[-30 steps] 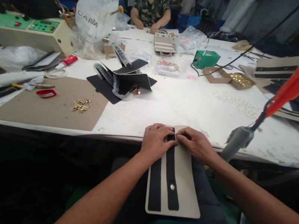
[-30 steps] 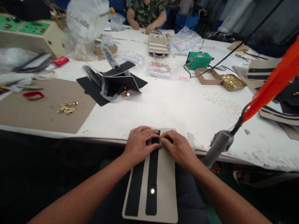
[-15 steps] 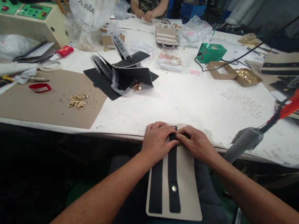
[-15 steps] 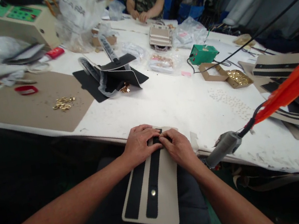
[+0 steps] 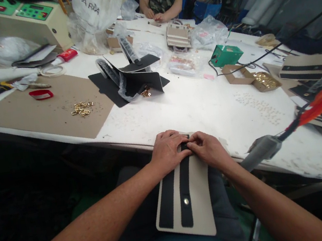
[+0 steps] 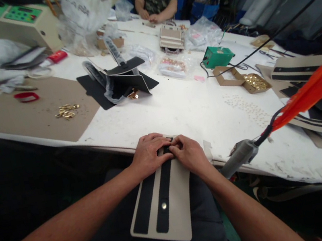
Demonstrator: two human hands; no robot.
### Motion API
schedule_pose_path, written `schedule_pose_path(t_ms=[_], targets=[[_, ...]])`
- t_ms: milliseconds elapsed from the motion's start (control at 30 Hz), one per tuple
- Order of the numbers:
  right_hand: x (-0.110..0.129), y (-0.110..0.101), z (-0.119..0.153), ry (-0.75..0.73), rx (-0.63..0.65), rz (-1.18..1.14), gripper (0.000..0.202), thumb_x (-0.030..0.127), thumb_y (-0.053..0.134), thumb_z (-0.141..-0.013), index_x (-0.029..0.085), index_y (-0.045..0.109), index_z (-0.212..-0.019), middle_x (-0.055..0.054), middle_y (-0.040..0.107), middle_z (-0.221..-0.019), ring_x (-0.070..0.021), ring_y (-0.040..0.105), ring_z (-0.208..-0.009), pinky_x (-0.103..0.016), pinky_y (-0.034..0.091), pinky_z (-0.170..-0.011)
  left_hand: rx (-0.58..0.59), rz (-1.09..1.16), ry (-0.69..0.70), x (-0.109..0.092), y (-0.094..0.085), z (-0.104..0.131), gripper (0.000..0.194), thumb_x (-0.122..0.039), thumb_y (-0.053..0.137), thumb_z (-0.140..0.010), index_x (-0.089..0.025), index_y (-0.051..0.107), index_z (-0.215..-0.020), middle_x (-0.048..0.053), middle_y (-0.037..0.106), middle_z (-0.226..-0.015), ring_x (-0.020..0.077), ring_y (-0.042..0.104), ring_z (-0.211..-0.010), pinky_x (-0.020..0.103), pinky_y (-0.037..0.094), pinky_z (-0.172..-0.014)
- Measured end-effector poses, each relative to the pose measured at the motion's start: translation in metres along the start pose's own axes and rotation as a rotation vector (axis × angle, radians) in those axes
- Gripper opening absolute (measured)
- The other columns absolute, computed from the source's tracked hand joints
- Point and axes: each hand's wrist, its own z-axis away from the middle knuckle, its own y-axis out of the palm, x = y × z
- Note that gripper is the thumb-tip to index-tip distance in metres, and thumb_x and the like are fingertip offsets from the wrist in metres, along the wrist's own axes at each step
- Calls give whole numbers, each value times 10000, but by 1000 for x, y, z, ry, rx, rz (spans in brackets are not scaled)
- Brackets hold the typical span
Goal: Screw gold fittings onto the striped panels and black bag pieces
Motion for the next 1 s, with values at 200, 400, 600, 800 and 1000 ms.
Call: schedule_pose_path(t_ms=[200, 400, 600, 800, 1000], targets=[[-1, -4, -8, 25, 59, -87, 95, 325, 663, -852, 239, 641, -885, 36, 661, -689, -167, 593, -608, -284, 414, -578, -6, -13, -1, -2, -1, -1, 363, -394, 886, -813, -308, 765, -1144, -6, 799, -1221, 279, 630, -1255, 488, 422, -1059], [-8, -12, 50, -1, -264, -256, 368, 502, 705, -899, 230, 679, -1147, -44, 737, -932, -225, 686, -765, -360, 557, -709, -9, -3, 12, -2, 0, -1, 340, -393, 889, -812, -332, 792, -1132, -28, 796, -1258, 279, 635, -1261, 499, 420, -1085], [-45, -41, 130, 124, -1045, -93, 477, 544, 808, -838, 210, 675, -1151, -81, 710, -1018, -274, 706, -868, -439, 570, -850, 8, -7, 12, -1, -1, -2, 313, -398, 890, -810, -323, 805, -1102, -37, 795, -1259, 279, 630, -1263, 499, 414, -1086], [-89, -63, 111, 403, -749, 63, 695, 688, 774, -744, 181, 705, -1214, -149, 740, -1106, -403, 704, -1023, -548, 530, -927, 29, -19, -18, -3, -3, -5, 309, -404, 892, -804, -321, 810, -1090, -31, 797, -1255, 291, 626, -1265, 512, 412, -1082], [-58, -65, 93, 343, -672, -1, 522, 620, 746, -792, 184, 793, -1074, -144, 773, -1101, -426, 666, -1152, -541, 491, -978, 25, 6, -1, -2, -4, -2, 296, -401, 881, -821, -308, 805, -1092, -34, 795, -1260, 272, 631, -1255, 491, 407, -1074]])
